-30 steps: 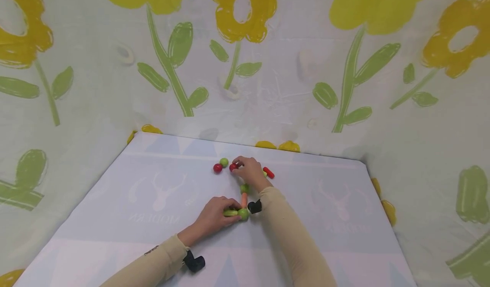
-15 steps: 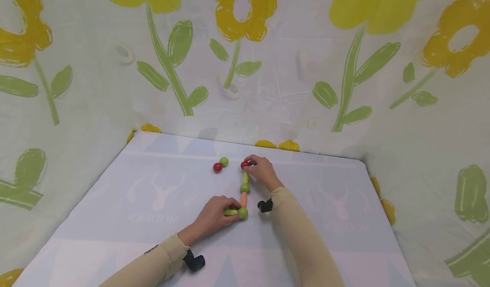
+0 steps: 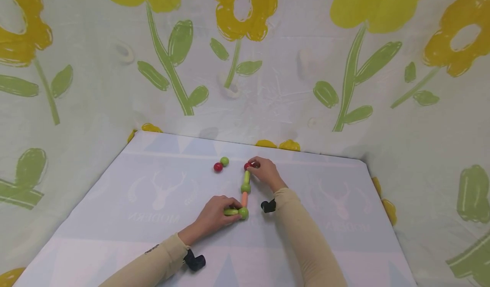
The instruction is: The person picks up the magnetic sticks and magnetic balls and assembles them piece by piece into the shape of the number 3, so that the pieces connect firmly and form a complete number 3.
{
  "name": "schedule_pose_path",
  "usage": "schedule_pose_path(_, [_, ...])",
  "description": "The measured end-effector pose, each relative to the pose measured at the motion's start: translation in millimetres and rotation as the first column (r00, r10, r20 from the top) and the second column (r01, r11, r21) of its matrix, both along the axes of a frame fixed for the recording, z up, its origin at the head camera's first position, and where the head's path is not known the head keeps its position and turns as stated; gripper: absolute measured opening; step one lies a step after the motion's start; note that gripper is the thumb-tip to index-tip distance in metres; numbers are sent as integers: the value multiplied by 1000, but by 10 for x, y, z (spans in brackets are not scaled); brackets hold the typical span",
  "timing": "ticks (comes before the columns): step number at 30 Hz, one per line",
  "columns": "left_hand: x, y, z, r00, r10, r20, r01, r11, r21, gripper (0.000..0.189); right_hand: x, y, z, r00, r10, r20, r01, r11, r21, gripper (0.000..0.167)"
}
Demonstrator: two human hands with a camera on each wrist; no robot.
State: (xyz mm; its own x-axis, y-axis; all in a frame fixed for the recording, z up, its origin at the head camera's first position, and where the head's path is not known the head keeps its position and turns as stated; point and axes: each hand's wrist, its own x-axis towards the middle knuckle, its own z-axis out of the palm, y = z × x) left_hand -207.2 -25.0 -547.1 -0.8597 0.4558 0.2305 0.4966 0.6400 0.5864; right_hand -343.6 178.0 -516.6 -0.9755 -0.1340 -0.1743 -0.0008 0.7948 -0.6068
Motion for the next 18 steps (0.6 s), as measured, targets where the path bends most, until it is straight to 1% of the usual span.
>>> schedule_pose_path(8, [8,6,6,1000,1,5,-1,1000,1,21,-1,15,-7,1000,30,-5,-29,999,16,34])
schedule_pose_path(18, [-3,14,14,1000,0,-2,0,1000,6,20,12,30,9,997,58,-41,-58,998,-15,28])
